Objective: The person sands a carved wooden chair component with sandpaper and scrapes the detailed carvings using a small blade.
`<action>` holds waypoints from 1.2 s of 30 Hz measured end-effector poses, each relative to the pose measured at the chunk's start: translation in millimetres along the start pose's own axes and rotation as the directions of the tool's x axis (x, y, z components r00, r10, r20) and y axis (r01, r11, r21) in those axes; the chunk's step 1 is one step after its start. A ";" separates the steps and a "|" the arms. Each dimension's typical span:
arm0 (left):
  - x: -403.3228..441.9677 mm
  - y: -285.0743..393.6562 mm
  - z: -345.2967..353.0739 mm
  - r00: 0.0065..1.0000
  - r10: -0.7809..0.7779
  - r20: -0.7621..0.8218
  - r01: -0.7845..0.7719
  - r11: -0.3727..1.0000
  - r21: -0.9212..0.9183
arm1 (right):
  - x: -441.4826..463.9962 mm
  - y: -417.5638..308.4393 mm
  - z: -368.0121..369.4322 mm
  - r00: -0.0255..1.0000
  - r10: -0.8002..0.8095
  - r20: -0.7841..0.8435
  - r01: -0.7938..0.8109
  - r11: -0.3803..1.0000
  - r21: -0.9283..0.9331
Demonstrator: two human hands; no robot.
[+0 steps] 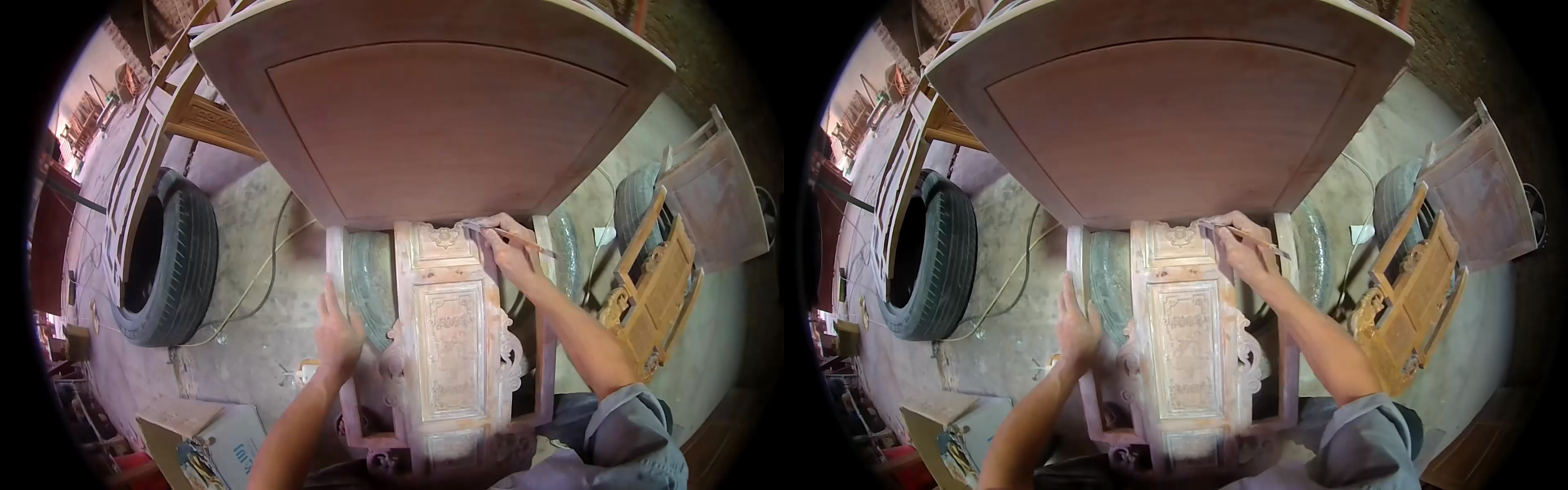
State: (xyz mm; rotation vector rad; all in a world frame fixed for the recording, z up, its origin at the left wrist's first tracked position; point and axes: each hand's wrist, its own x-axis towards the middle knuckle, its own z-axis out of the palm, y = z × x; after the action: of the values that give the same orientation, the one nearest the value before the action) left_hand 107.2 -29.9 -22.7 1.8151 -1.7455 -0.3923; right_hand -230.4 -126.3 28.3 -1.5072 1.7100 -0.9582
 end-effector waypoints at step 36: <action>3.5 1.8 -4.7 0.988 -0.123 0.089 0.124 0.992 0.001 | 12.3 -40.9 24.9 0.938 -0.246 0.246 0.273 0.958 -0.082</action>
State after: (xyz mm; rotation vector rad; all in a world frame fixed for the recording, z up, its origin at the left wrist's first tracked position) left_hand 108.9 -32.3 -17.3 1.9353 -1.6940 -0.5341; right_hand -189.8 -143.9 50.4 -1.8788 1.4430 -0.7838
